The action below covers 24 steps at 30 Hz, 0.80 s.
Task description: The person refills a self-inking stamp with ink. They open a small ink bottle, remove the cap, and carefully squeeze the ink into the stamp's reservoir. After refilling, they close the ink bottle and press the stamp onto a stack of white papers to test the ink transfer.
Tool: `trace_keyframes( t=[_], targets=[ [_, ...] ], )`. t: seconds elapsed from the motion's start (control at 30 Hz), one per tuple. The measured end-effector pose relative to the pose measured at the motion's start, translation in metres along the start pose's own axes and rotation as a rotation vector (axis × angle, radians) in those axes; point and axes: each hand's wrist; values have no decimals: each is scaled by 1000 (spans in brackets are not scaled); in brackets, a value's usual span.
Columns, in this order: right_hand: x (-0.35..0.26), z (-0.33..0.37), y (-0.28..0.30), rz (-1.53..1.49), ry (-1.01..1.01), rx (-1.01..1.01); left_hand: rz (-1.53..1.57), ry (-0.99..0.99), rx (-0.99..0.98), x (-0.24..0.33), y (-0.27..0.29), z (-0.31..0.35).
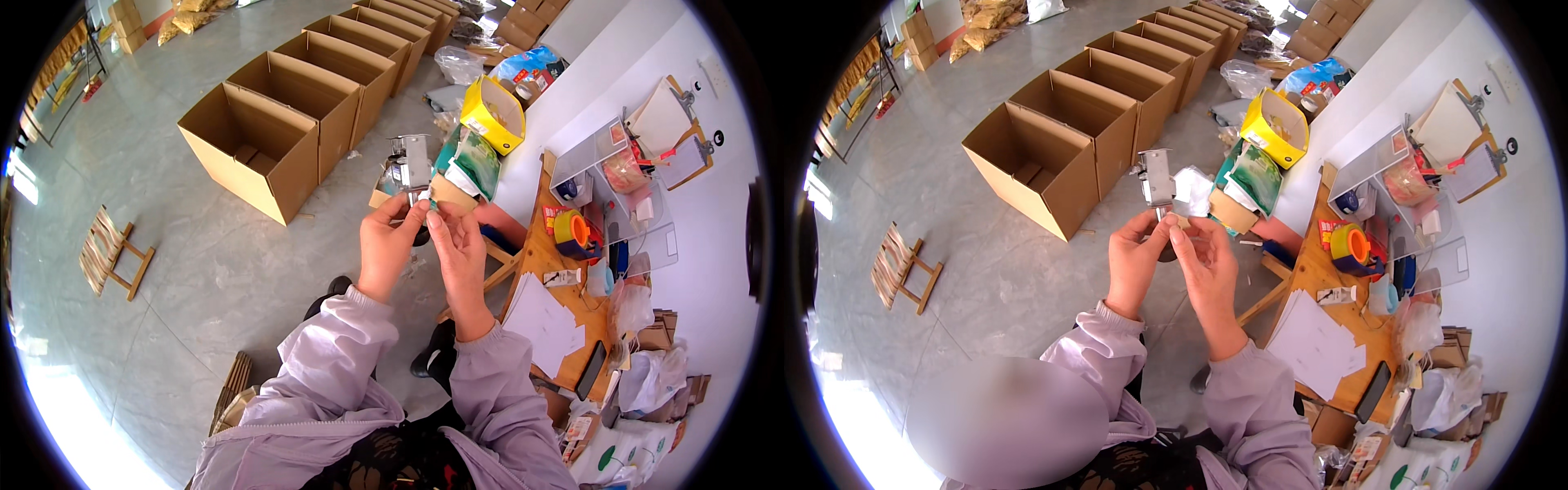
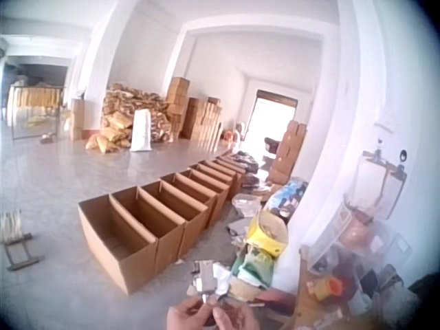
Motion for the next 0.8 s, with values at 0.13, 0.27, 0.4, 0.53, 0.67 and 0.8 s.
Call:
trace_keyframes(
  t=[0.13,0.27,0.4,0.53,0.67,0.8],
  targets=[
    [-7,-3,-10,-71,25,-35,-109,-60,127,2,-9,8],
    [-8,-3,-12,-121,-57,-10,-251,-295,211,-16,-4,3],
    [-7,-8,-7,-161,-50,13,-454,-569,232,-5,-5,6],
    [-15,-9,-3,-181,-58,-21,-519,-650,239,-2,-7,8],
    [-16,-9,1,-193,-35,-16,-479,-650,226,0,-11,11],
    [-16,-8,1,-265,-46,0,-171,-429,145,0,-15,14]
  ],
)
Point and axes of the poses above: each hand's wrist, its own z-axis away from the middle knuckle, its own y-axis out of the back of the hand, x = y × z, and after that the axes turned 10 degrees about x, right-handed
